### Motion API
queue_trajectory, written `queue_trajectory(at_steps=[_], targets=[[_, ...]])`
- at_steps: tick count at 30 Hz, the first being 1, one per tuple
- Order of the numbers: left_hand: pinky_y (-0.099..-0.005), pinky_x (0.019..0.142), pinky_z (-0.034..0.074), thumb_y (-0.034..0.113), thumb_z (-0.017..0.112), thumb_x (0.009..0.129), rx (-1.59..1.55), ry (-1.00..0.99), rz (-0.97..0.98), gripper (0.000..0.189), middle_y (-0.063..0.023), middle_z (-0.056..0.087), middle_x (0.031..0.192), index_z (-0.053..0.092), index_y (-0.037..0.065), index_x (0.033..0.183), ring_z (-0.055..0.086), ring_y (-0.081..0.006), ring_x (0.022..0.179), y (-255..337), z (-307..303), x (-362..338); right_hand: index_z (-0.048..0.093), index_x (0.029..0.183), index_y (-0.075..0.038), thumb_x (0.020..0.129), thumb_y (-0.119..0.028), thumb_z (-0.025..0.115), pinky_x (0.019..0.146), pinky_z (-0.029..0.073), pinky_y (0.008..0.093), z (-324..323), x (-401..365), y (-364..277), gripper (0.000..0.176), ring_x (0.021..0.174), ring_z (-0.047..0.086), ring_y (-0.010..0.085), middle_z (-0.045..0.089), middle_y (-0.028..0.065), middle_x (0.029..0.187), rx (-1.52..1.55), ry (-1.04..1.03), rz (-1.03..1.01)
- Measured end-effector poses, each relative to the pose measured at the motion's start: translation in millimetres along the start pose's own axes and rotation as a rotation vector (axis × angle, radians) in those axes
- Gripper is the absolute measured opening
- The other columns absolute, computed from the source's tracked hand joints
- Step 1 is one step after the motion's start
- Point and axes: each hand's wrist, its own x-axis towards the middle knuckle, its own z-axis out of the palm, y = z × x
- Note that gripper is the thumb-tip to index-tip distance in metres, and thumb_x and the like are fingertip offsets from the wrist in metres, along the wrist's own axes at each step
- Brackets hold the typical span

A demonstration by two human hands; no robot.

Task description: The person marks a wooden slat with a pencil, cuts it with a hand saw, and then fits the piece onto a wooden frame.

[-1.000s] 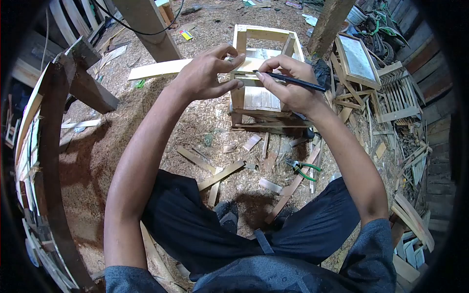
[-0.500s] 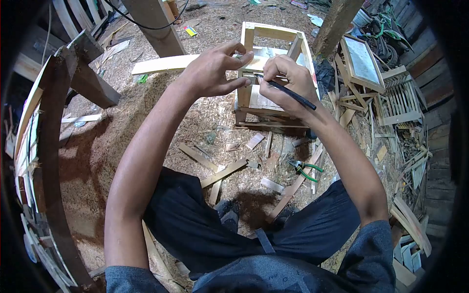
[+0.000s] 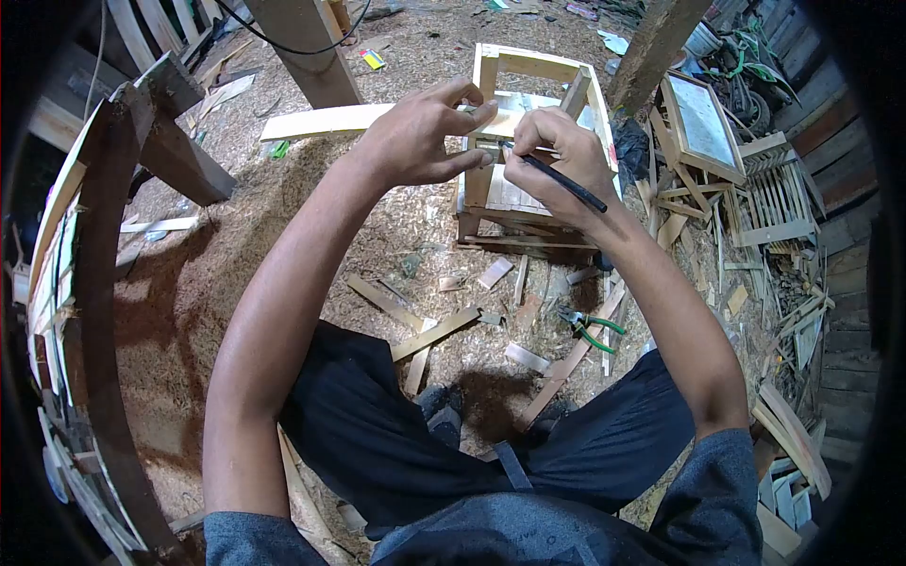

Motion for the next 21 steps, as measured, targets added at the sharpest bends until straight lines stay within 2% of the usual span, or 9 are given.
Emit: queue_trajectory(at_steps=[10,21], targets=[[-0.0451,0.091,0.056,0.031,0.079,0.084,-0.006,0.009,0.03,0.053,-0.0163,0.061,0.122,0.067,0.003,0.127,0.068,-0.0307,0.105,-1.8,0.1,0.5,0.06,0.078,-0.003,0.075,-0.013,0.073,0.066,0.055,0.0346,2.4,-2.0,1.4,0.017,0.075,0.064,0.0211,0.062,0.0101,0.081,0.045,0.015,0.045],[-0.0443,0.093,0.055,0.03,0.08,0.083,-0.017,-0.018,-0.022,0.053,-0.0157,0.061,0.122,0.067,0.004,0.128,0.067,-0.0301,0.107,0.7,-1.1,-0.2,0.06,0.075,-0.002,0.075,-0.014,0.074,0.068,0.053,0.0328,0.4,-0.8,6.5,0.018,0.073,0.062,0.0179,0.062,0.0083,0.079,0.096,0.024,0.056]])
